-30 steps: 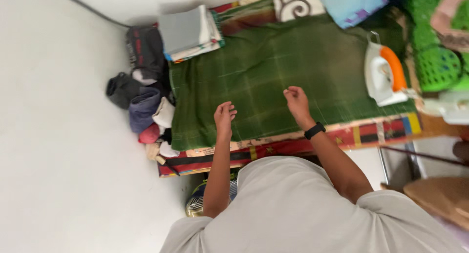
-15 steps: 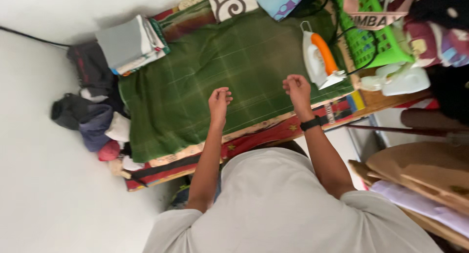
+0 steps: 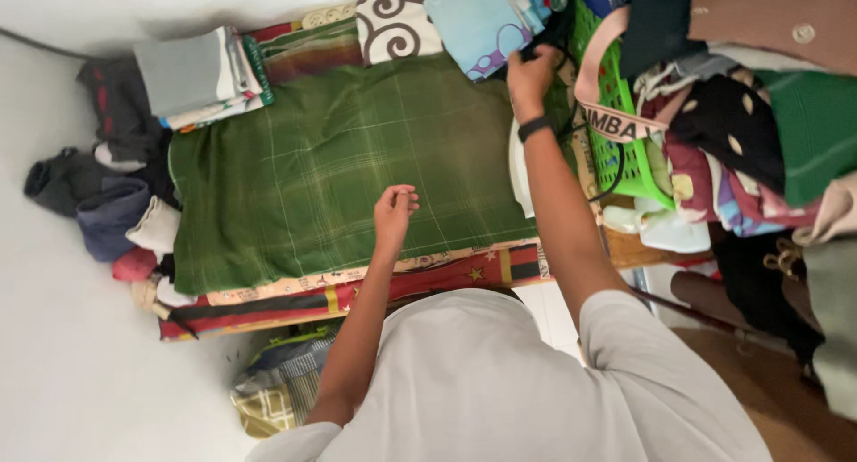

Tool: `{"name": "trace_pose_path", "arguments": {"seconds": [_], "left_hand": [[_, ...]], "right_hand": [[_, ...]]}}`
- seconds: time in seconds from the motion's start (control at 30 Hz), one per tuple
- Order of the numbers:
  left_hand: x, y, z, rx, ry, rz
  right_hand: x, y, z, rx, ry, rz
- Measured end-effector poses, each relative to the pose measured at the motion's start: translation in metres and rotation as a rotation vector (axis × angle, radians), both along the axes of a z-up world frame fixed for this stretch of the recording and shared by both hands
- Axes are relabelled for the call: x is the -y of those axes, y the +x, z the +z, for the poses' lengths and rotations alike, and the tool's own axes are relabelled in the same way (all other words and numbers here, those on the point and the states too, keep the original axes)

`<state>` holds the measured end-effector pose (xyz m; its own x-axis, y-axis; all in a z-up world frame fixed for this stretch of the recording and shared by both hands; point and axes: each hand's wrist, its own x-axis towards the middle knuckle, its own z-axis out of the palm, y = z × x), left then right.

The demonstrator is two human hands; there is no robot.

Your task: The person irons two pieces of fabric on a green mat-covered table. They smooth and fold each piece, then iron it again before stacking them. The person uses an electric iron and handles the fabric by hand throughout the process.

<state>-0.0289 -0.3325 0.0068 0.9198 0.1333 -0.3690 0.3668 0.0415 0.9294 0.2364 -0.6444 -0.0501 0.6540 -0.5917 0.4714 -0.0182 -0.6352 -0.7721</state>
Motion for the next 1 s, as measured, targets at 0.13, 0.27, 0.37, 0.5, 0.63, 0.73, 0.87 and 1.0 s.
{"name": "trace_pose_path", "arguments": {"seconds": [0.13, 0.27, 0.37, 0.5, 0.63, 0.73, 0.87, 1.0], "left_hand": [[0.006, -0.006, -0.007, 0.011, -0.021, 0.088], [0.005, -0.025, -0.009, 0.014, 0.046, 0.125], [-0.001, -0.041, -0.011, 0.023, 0.050, 0.125], [-0.006, -0.051, -0.008, 0.025, 0.011, 0.138], [-0.008, -0.052, 0.014, 0.031, -0.015, 0.105], [-0.001, -0.053, 0.030, 0.061, -0.065, 0.102], [-0.002, -0.054, 0.045, -0.022, -0.242, 0.162], [-0.026, -0.076, 0.063, -0.286, -0.499, 0.096]], "right_hand": [[0.005, 0.038, -0.001, -0.263, 0.100, -0.031], [-0.012, 0.022, 0.008, -0.306, 0.193, 0.061], [-0.041, -0.005, 0.042, -0.051, 0.169, 0.220], [-0.091, -0.080, 0.098, 0.107, 0.336, 0.578], [-0.135, -0.177, 0.138, -0.050, 0.635, 0.821], [-0.158, -0.243, 0.149, -0.147, 0.622, 0.914], [-0.179, -0.311, 0.156, -0.256, 0.675, 1.036], [-0.177, -0.341, 0.164, -0.347, 0.576, 1.032]]}}
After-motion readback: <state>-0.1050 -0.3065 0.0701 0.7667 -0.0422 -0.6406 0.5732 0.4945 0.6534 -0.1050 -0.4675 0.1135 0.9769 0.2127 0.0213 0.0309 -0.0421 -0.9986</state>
